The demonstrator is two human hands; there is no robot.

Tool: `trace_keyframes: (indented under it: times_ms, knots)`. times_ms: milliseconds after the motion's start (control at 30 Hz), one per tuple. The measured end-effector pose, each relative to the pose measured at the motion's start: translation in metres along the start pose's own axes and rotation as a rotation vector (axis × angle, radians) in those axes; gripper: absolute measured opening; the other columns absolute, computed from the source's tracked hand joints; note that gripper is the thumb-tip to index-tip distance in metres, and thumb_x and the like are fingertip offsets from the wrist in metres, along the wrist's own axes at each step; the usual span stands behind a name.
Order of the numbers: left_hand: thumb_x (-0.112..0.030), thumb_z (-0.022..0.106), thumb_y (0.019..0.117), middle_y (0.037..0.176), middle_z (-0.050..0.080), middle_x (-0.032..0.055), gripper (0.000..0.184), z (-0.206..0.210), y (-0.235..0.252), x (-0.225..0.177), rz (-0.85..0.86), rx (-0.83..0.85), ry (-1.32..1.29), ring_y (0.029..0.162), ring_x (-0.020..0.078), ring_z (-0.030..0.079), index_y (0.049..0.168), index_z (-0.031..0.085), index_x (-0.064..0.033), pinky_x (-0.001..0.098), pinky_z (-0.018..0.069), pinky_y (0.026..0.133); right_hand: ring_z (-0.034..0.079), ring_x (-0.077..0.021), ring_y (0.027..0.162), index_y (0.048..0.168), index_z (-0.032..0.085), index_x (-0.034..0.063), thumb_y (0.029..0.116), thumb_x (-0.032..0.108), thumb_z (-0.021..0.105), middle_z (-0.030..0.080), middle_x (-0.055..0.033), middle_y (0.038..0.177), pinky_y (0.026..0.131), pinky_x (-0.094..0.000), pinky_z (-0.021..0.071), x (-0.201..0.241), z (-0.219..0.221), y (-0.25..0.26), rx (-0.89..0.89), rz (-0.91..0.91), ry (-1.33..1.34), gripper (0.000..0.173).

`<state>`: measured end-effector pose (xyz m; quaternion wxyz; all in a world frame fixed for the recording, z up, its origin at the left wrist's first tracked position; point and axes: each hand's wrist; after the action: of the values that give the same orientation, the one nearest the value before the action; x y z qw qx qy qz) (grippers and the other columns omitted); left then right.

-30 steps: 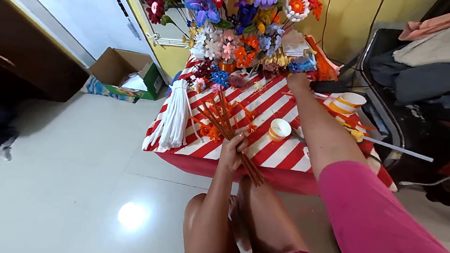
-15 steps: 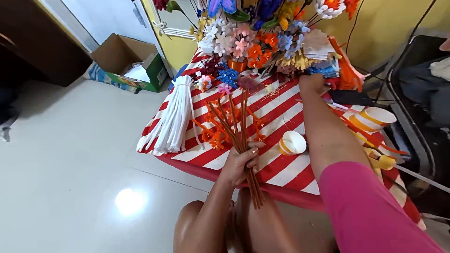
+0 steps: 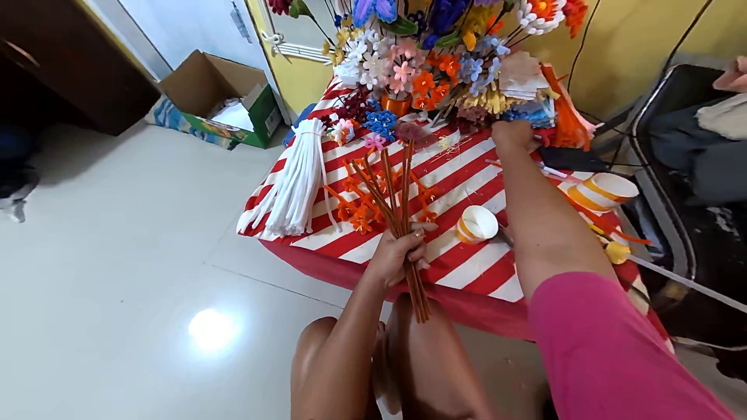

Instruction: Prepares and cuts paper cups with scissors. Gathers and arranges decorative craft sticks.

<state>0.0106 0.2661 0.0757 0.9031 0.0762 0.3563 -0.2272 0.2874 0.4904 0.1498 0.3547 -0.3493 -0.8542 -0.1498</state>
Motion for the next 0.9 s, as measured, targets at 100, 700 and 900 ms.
trace_keyframes:
  times_ms: [100,700,900]
  knots:
    - [0.0,0.042,0.1003,0.054,0.049,-0.0054,0.029,0.0,0.0,-0.002,-0.003,0.002,-0.01,0.044,0.0055,0.051,0.119,0.063,0.0048,0.0224,0.053,0.05,0.06,-0.0458,0.118,0.114,0.067,-0.0066,0.0937,0.031,0.063,0.063,-0.0304,0.123,0.093,-0.0684,0.0457,0.008,-0.016,-0.027,0.073,-0.041,0.039,0.043]
    - [-0.01,0.029,0.1112,0.086,0.072,0.0115,0.035,0.012,-0.005,-0.006,-0.017,-0.139,0.012,0.074,0.0195,0.073,0.118,0.06,0.004,0.0331,0.0635,0.073,0.057,-0.0247,0.065,0.068,0.06,0.006,0.0852,0.015,0.056,0.058,-0.0084,0.064,0.073,-0.0478,0.0448,-0.125,-0.092,-0.318,-0.187,-0.992,0.105,0.02]
    - [-0.016,0.026,0.1124,0.095,0.073,0.0121,0.039,0.006,-0.001,-0.002,0.054,-0.112,-0.041,0.081,0.0212,0.074,0.134,0.054,-0.0017,0.0357,0.0631,0.078,0.055,-0.0201,0.063,0.065,0.055,0.0119,0.0841,0.017,0.056,0.052,-0.0028,0.061,0.073,-0.0419,0.0421,-0.164,-0.049,-0.328,-0.044,-1.065,0.071,0.02]
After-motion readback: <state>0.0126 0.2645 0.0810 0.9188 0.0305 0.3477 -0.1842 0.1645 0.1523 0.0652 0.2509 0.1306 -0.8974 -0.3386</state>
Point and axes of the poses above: each hand's wrist, its own y-axis towards the middle knuckle, its own z-axis out of the palm, x = y × z
